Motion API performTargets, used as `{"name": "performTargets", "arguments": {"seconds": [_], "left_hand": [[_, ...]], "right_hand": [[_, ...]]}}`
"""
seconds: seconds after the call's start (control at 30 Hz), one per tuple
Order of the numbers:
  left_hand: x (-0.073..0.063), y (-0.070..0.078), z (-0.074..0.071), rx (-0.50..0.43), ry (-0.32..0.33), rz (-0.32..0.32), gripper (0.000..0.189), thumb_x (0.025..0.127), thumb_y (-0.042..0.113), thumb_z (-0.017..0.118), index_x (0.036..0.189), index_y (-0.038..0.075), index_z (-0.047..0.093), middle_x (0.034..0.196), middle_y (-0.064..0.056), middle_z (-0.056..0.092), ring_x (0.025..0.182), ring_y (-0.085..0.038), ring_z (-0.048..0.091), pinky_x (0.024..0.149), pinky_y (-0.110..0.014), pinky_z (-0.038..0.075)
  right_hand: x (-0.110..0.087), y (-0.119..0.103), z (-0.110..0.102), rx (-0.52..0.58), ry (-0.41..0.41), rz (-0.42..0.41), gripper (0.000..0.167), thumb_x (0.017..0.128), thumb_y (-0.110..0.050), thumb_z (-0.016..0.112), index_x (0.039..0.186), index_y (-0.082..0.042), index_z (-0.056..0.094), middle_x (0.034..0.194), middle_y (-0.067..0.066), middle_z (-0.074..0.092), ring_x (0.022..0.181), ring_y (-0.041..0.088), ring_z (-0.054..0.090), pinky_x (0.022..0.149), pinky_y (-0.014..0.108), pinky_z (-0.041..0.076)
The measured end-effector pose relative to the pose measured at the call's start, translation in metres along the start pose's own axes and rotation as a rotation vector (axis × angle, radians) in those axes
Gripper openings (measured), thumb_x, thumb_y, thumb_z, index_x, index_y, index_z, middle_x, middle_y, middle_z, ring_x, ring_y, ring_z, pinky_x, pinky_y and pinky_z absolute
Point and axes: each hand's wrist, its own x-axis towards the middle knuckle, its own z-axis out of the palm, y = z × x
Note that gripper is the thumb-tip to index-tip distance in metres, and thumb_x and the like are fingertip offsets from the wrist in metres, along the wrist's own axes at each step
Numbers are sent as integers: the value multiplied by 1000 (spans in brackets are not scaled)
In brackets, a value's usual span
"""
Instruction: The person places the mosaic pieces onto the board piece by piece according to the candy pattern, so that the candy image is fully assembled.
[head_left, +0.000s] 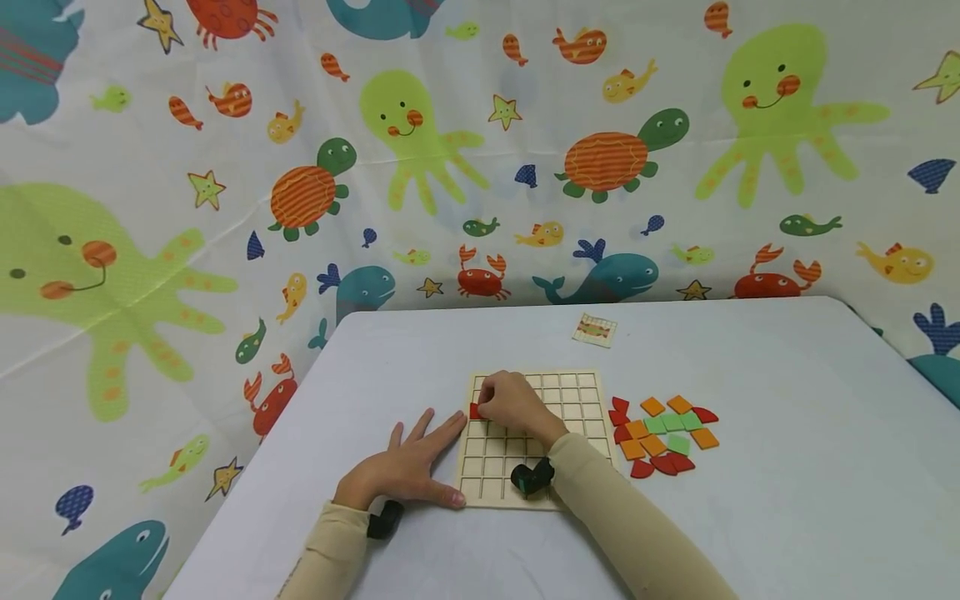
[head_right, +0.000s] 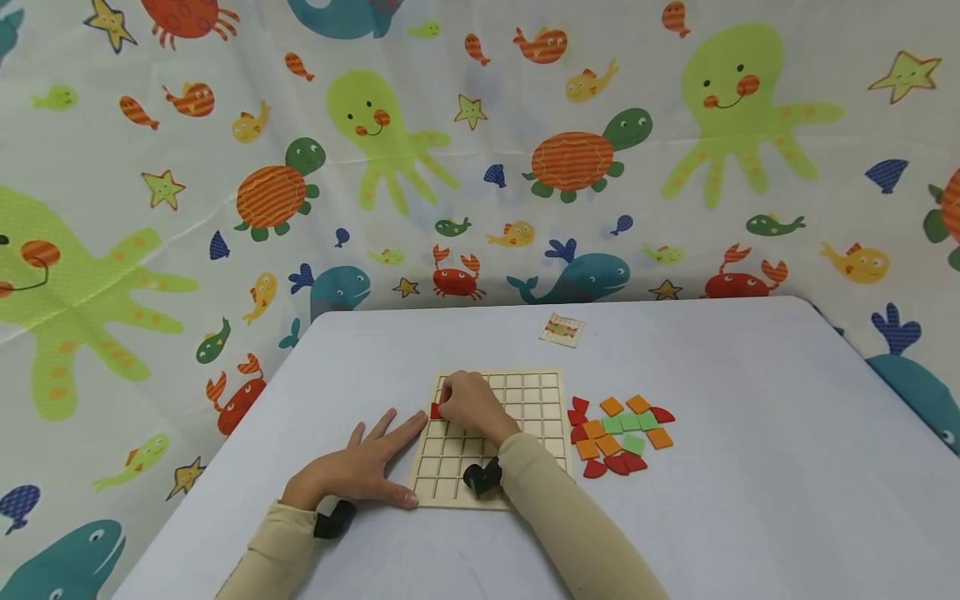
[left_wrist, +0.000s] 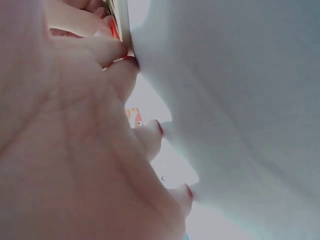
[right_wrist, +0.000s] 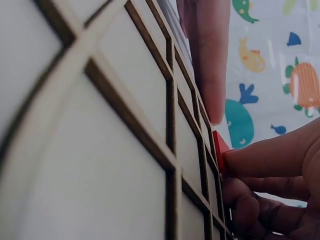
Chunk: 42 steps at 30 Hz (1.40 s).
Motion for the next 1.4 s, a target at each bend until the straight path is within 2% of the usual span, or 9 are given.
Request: {"name": "performTargets", "arguments": {"seconds": [0.33, 0.5, 0.7, 0.83, 0.97, 1.07, 1.2, 1.3, 1.4], "left_hand": [[-2, 5, -1, 7, 7, -7, 119, 79, 56, 92, 172, 18, 28, 177, -1, 25, 164, -41, 1, 122, -75, -4], [-3, 6, 1, -10, 6, -19, 119, 79, 57, 91, 172, 20, 27, 177, -2, 25, 164, -41, 0, 122, -75, -6], [-6, 10, 2, -40, 12, -25, 120, 78, 57, 92, 172, 19, 27, 176, -5, 26, 163, -42, 1, 121, -75, -6], [-8, 13, 0, -49, 23, -29, 120, 78, 56, 93, 172, 20, 28, 176, -7, 26, 163, -43, 2, 122, -75, -5], [-7, 12, 2, -48, 27, -28, 119, 78, 56, 93, 172, 20, 28, 176, -6, 26, 163, -43, 1, 121, -75, -5], [-7, 9, 3, -39, 18, -29, 119, 78, 57, 92, 172, 20, 28, 177, -5, 25, 163, -42, 0, 121, -75, -7], [-5, 7, 3, -22, 16, -32, 118, 79, 59, 91, 172, 21, 28, 178, -1, 22, 163, -42, -2, 121, -75, -8], [-4, 7, 3, -19, 16, -29, 118, 79, 59, 90, 172, 21, 28, 178, 0, 21, 163, -41, -3, 121, -75, -9], [-3, 8, 3, -21, 10, -26, 118, 80, 60, 89, 172, 21, 27, 178, -1, 20, 163, -42, -3, 121, -74, -9]], "right_hand": [[-1, -4, 2, -46, 44, -22, 18, 89, 1, 69, 75, -10, 68, 70, -2, 61, 62, 13, 51, 59, 28, 42], [-7, -3, -8, 11, 8, -23, 11, 96, -5, 70, 86, -8, 74, 80, -2, 67, 71, 13, 57, 67, 30, 50], [-22, 8, -47, 62, -28, -75, 12, 103, -14, 69, 103, -6, 78, 93, -1, 72, 83, 13, 63, 78, 35, 56], [-36, 18, -81, 26, 16, -69, 16, 105, -16, 68, 109, -4, 78, 97, 0, 73, 86, 15, 66, 79, 38, 58], [-53, 30, -113, -12, 35, -44, 23, 106, -18, 67, 118, -1, 76, 105, 7, 75, 94, 23, 69, 85, 45, 60], [-66, 42, -132, -44, 21, -13, 31, 106, -19, 67, 131, 0, 72, 121, 16, 74, 108, 32, 69, 95, 51, 59], [-79, 57, -154, -79, -27, 36, 47, 106, -20, 69, 148, 0, 61, 144, 25, 64, 127, 43, 62, 105, 59, 53], [-85, 63, -168, -102, -80, 83, 54, 105, -22, 71, 152, 0, 56, 149, 28, 58, 131, 48, 58, 105, 63, 52], [-89, 71, -179, -125, -139, 172, 54, 102, -21, 73, 150, 0, 57, 145, 29, 59, 129, 49, 58, 100, 62, 55]]}}
